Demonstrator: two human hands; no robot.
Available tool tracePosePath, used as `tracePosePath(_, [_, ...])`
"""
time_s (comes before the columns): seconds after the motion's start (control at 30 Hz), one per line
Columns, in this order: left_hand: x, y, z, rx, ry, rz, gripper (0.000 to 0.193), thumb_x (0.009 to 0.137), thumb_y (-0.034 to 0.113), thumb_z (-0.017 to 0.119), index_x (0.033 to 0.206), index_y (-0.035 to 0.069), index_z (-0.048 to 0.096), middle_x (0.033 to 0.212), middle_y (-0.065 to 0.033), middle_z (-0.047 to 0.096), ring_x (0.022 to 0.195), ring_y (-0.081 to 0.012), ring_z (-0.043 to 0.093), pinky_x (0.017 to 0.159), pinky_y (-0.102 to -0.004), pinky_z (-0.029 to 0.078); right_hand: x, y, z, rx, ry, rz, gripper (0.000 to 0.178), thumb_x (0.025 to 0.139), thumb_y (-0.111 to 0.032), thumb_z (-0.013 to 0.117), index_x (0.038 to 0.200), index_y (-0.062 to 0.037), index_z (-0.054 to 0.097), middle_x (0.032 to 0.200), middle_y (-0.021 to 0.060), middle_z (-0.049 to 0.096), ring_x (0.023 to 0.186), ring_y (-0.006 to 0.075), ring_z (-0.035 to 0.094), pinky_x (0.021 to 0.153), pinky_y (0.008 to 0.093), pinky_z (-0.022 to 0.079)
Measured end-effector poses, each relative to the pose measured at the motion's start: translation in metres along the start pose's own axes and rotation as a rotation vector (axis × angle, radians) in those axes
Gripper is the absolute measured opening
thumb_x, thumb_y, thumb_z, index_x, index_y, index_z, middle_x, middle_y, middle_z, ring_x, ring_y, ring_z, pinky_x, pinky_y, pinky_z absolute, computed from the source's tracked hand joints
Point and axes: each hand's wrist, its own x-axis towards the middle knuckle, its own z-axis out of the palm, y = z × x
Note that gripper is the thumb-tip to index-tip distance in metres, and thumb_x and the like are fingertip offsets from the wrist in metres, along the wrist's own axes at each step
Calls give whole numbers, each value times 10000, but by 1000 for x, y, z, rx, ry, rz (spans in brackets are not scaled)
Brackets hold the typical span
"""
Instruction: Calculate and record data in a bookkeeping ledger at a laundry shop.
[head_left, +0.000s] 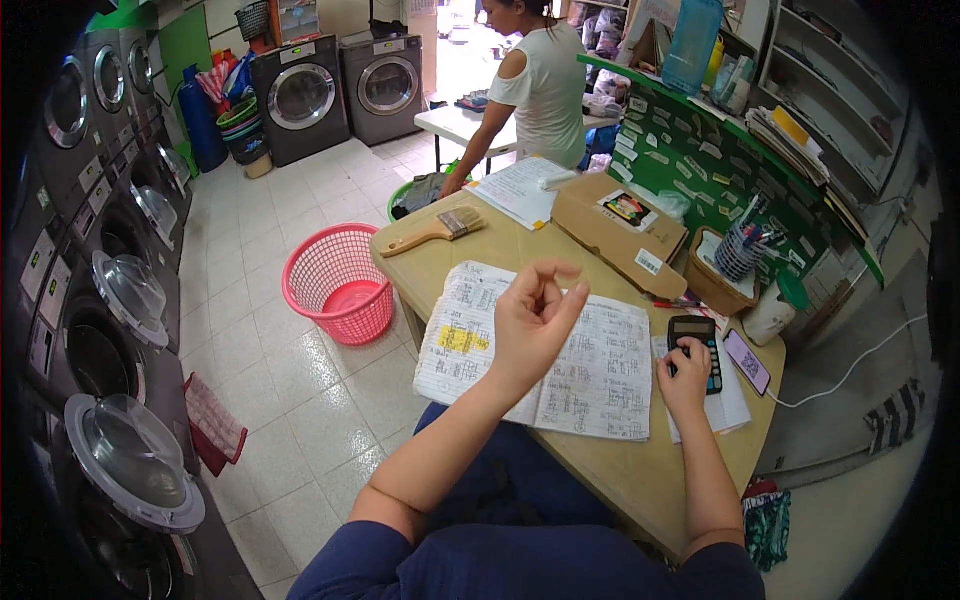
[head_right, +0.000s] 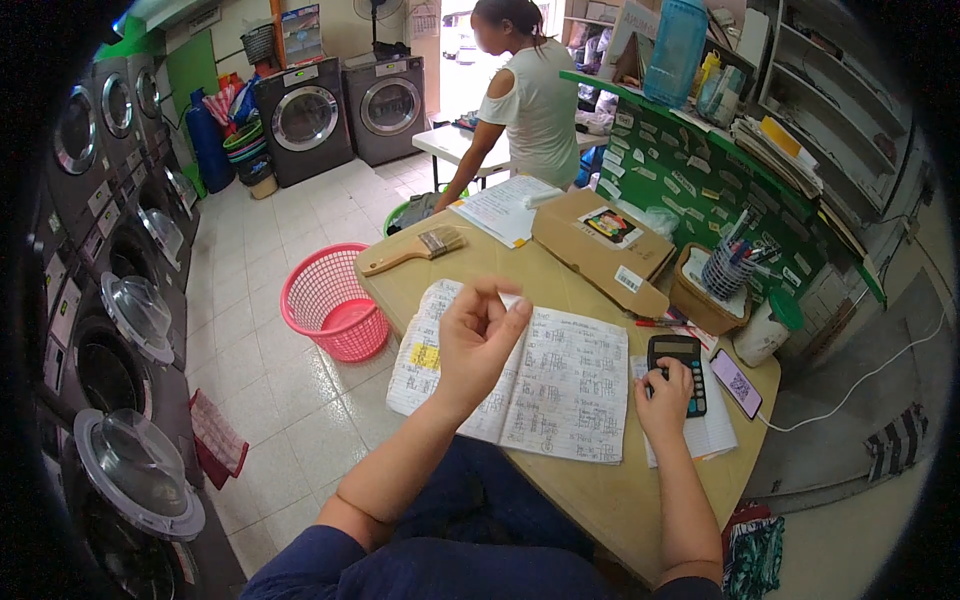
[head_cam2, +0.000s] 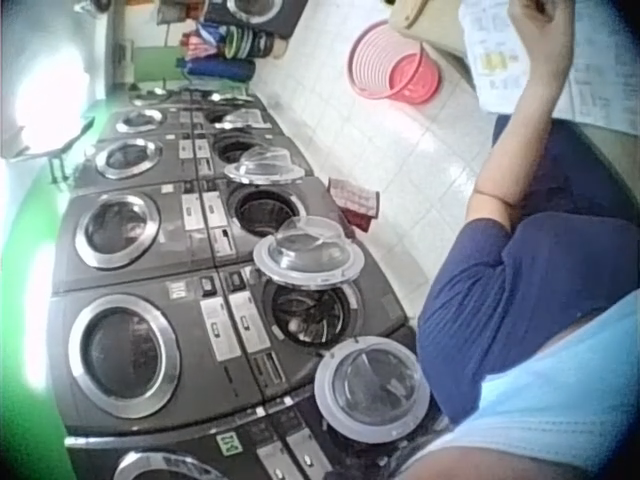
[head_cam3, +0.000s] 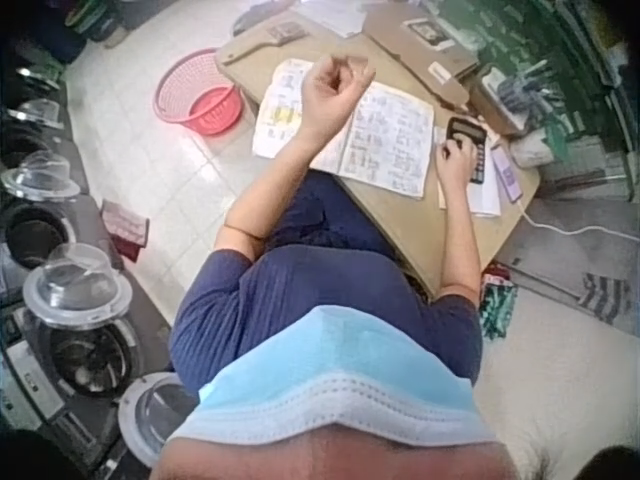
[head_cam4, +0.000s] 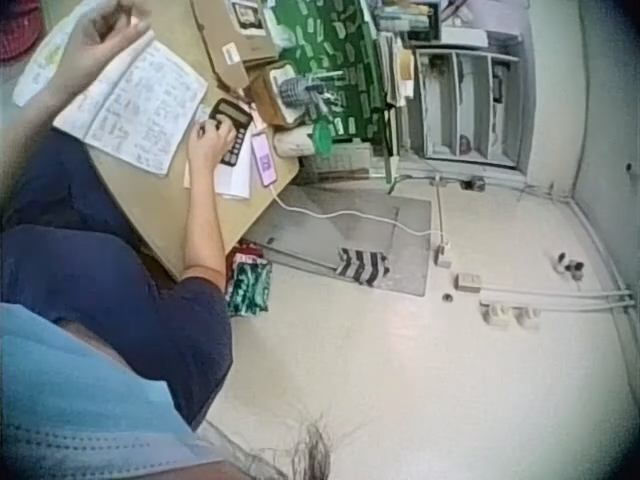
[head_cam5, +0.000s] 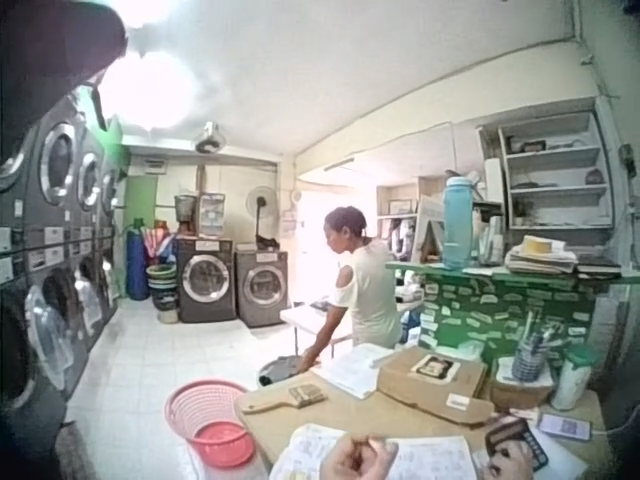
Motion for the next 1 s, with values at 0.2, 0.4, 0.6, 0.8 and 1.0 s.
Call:
tracePosePath(0.2, [-20,60,26,187,-353,1143,342,809,52,764,1107,217,730,669,33,549,474,-123,453,412,-277,325,4,-2,0,-1,6,-3,139,761,-132,775,754,-53,662,1161,125,576,1137,347,509,980,483,387])
tracePosePath(0.4, [-53,31,64,151,-416,1120,568,778,50,778,1222,389,675,635,60,395,488,-94,430,401,-257,314,6,2,2,0,14,-10,146,758,-139,781,746,-57,661,1154,122,579,1135,348,510,976,485,390])
tracePosePath(0.6, [-49,2,57,357,-438,879,528,813,76,741,1280,306,652,622,20,396,485,-163,466,425,-307,410,5,-4,-1,-3,-6,6,143,748,-146,786,751,-64,669,1162,114,584,1138,348,509,978,486,391])
tracePosePath(0.8, [-60,-37,56,496,-548,418,718,876,82,659,1526,89,355,698,-117,638,611,-323,640,557,-430,504,2,0,0,4,22,-6,140,755,-142,778,751,-50,672,1159,124,592,1139,347,512,978,484,397])
tracePosePath(1.0, [-77,-93,39,668,-684,-121,827,920,84,576,1610,167,127,677,-183,642,643,-408,639,620,-511,511,4,-9,-3,-26,43,-41,146,737,-86,794,747,-36,657,1124,133,590,1091,344,531,934,443,428])
